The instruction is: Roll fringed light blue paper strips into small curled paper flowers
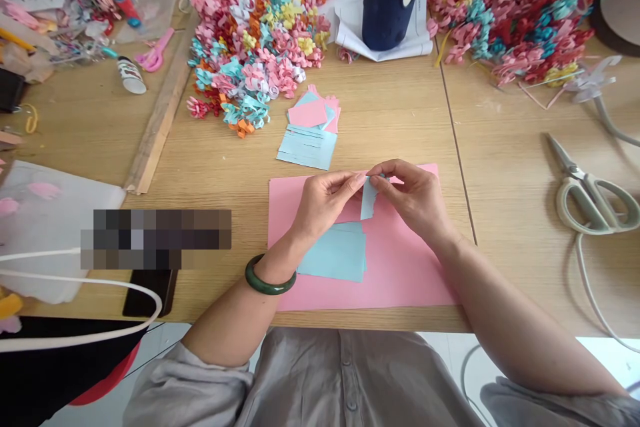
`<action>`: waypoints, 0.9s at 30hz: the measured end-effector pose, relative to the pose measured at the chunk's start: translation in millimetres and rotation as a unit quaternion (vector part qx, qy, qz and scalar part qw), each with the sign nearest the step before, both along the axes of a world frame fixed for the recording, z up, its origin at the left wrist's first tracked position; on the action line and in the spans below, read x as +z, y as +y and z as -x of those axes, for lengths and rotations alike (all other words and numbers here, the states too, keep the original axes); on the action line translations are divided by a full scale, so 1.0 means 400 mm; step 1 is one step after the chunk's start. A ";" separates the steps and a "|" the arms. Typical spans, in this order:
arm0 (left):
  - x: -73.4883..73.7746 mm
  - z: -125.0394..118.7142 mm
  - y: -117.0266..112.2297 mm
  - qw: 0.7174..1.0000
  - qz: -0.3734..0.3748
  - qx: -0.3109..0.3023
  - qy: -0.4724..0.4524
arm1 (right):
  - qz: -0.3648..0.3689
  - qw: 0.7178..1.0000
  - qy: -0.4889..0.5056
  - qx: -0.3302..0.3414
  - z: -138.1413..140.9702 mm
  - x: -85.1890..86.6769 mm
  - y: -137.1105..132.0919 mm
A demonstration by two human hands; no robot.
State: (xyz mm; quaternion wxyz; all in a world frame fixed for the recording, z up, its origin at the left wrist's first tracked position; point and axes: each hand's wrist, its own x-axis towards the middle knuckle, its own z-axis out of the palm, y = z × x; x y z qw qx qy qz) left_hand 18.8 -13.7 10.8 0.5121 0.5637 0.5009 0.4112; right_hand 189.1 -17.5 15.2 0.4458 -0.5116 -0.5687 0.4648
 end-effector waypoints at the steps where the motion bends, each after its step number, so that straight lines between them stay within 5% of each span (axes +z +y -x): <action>1: -0.002 0.000 0.000 1.000 -0.001 0.002 -0.001 | 0.001 1.000 -0.001 0.001 0.000 0.000 0.000; 27: 0.010 0.019 0.012 0.999 0.024 -0.042 0.006 | 0.032 0.999 -0.002 0.036 -0.016 -0.002 0.009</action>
